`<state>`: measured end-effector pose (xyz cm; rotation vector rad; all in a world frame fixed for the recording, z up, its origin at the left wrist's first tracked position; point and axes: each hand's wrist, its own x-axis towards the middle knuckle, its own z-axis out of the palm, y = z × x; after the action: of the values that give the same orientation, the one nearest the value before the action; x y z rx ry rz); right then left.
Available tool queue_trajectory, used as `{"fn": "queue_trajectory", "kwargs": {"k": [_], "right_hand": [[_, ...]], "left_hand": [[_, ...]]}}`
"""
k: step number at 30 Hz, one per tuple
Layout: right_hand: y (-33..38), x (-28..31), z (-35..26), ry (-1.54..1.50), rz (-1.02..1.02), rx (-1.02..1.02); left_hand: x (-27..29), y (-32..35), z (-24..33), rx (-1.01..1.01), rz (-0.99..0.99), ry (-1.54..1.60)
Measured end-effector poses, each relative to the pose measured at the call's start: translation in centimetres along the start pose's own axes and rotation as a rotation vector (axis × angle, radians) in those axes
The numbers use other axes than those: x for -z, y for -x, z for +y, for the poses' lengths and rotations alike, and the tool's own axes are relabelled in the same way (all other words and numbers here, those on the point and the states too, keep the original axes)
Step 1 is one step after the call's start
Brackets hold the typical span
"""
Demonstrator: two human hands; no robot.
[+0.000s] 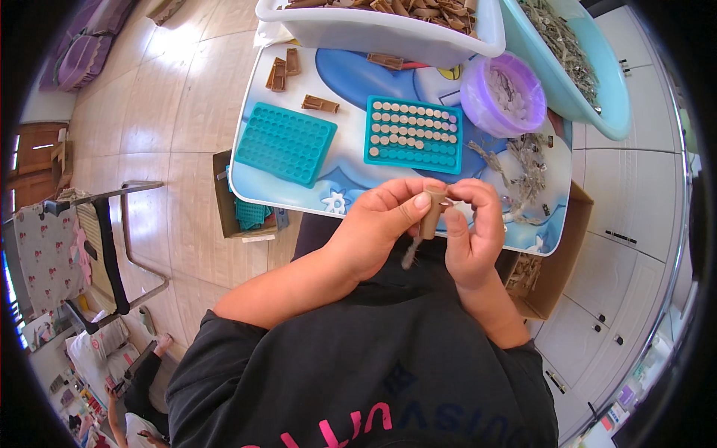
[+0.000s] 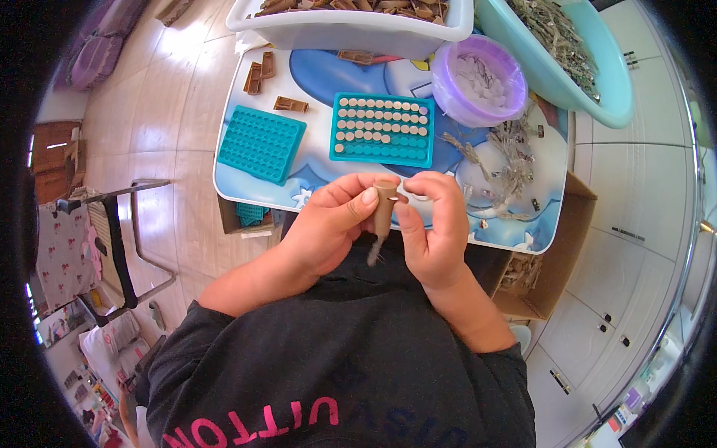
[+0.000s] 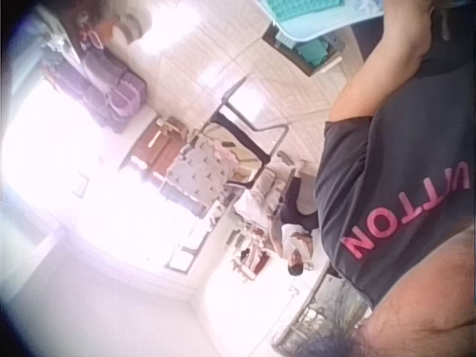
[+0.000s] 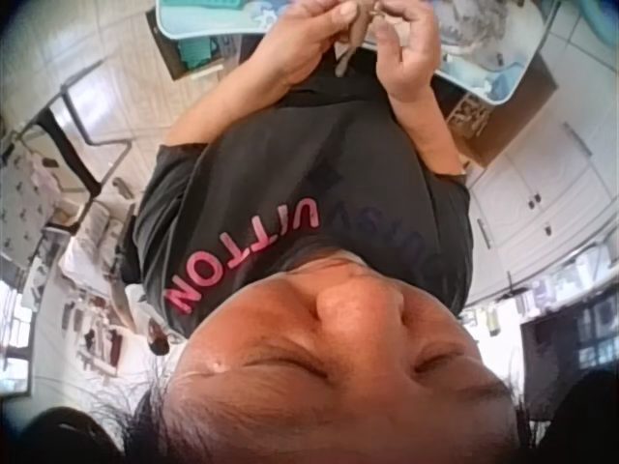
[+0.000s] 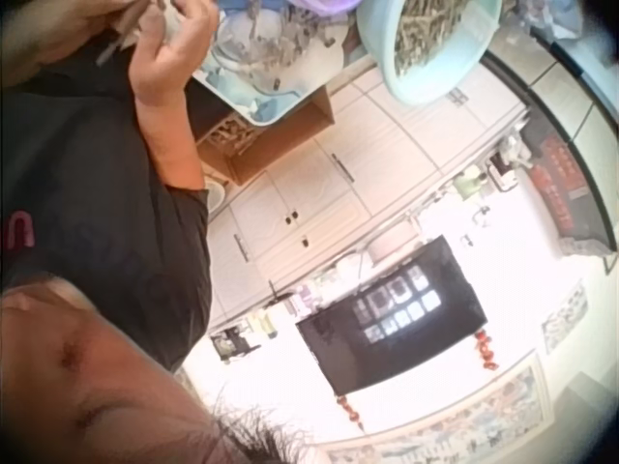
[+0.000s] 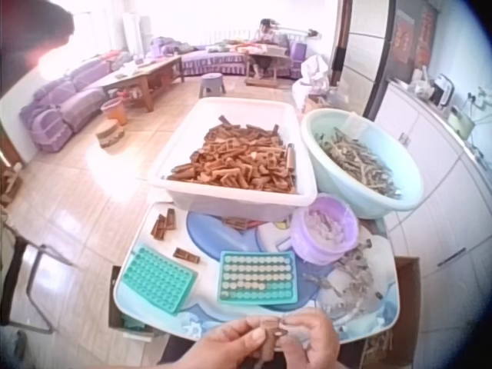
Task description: The person assembles brown rectangular parts by hand, inserting small white plugs into them and attaching metal brackets.
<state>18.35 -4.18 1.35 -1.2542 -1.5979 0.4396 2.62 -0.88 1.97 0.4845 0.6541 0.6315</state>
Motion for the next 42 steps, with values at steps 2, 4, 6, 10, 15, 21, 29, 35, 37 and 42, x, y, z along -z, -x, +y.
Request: {"fn": "queue_trajectory", "kwargs": {"k": [2, 4, 6, 10, 15, 21, 29, 35, 37, 42], "right_hand": [[0.6, -0.2, -0.6, -0.114, 0.035, -0.146], [0.9, 0.0, -2.1, -0.519, -0.087, -0.518], [1.2, 0.1, -2.1, -0.583, -0.084, -0.564], [1.2, 0.7, -1.1, -0.386, -0.051, -0.415], [-0.2, 1.1, -1.9, -0.055, -0.004, -0.135], [0.1, 1.2, -1.8, -0.086, -0.032, -0.132], [1.0, 1.5, -0.4, -0.181, -0.042, -0.274], [3.1, 13.1, 0.3, -0.158, 0.215, -0.566], [4.2, 18.4, -0.4, 0.172, 0.333, -0.741], [11.2, 26.4, 6.3, 0.879, 0.084, -1.069]], "left_hand": [[-0.2, -0.2, 0.3, -0.196, -0.038, -0.031], [-0.2, 0.0, 0.3, -0.241, -0.035, -0.1], [-0.5, 0.3, 0.1, -0.28, -0.041, -0.169], [-0.4, 0.7, 0.7, -0.398, -0.082, -0.271], [0.3, 0.7, 0.3, -0.39, -0.07, -0.305], [0.3, 0.9, 0.2, -0.494, -0.016, -0.7], [0.1, 0.1, -1.2, -0.38, 0.041, -0.522], [0.1, 0.2, -0.5, -0.213, -0.1, -0.474], [0.4, -0.4, -0.4, -0.218, -0.088, -0.459], [0.9, -0.6, -0.6, -0.254, 0.053, -0.459]]}}
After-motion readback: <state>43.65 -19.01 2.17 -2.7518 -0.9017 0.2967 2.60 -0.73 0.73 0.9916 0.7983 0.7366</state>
